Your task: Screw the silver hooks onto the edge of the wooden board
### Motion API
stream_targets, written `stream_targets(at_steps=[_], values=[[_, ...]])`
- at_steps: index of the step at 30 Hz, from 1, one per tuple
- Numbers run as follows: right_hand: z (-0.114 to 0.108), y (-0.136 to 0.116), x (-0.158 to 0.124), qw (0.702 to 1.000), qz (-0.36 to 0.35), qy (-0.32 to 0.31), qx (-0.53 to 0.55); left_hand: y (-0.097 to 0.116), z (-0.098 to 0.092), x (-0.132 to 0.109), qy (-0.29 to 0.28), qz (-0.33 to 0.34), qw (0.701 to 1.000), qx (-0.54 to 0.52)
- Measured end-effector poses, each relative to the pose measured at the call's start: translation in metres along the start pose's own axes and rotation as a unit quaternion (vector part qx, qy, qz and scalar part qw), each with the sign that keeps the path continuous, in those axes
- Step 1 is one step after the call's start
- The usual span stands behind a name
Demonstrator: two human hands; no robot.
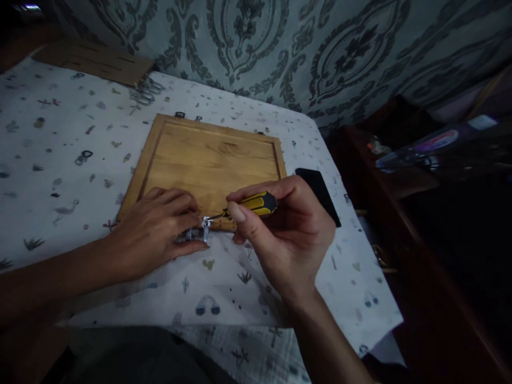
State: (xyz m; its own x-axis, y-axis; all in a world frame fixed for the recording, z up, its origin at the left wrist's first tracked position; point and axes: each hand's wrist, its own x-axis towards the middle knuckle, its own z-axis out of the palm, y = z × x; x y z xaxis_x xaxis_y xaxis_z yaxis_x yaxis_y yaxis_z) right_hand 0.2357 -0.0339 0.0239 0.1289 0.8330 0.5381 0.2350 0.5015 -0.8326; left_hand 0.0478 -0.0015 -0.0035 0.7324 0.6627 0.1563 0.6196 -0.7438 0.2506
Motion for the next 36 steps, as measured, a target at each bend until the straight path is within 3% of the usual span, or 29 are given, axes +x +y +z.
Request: stream_targets(at_steps=[8,16,22,27,36], values=[[-0.007,-0.001,0.004,0.995,0.05,-0.087,0.026,0.0,0.0,-0.001,0.012,0.006,1.0,0.008],[0.002,-0.002,0.006,0.997,0.017,-0.051,0.046,0.0,0.0,0.0,0.007,-0.001,1.0,0.0],[0.003,-0.003,0.009,0.994,0.036,-0.079,0.07,0.002,-0.003,0.001,-0.023,-0.015,1.0,-0.005],[0.001,-0.008,0.009,0.991,0.065,-0.109,0.036,0.001,-0.002,0.001,-0.005,-0.004,1.0,0.007],[0.005,-0.001,0.011,0.996,0.025,-0.066,0.055,-0.001,-0.001,0.0,0.004,0.005,1.0,0.001]])
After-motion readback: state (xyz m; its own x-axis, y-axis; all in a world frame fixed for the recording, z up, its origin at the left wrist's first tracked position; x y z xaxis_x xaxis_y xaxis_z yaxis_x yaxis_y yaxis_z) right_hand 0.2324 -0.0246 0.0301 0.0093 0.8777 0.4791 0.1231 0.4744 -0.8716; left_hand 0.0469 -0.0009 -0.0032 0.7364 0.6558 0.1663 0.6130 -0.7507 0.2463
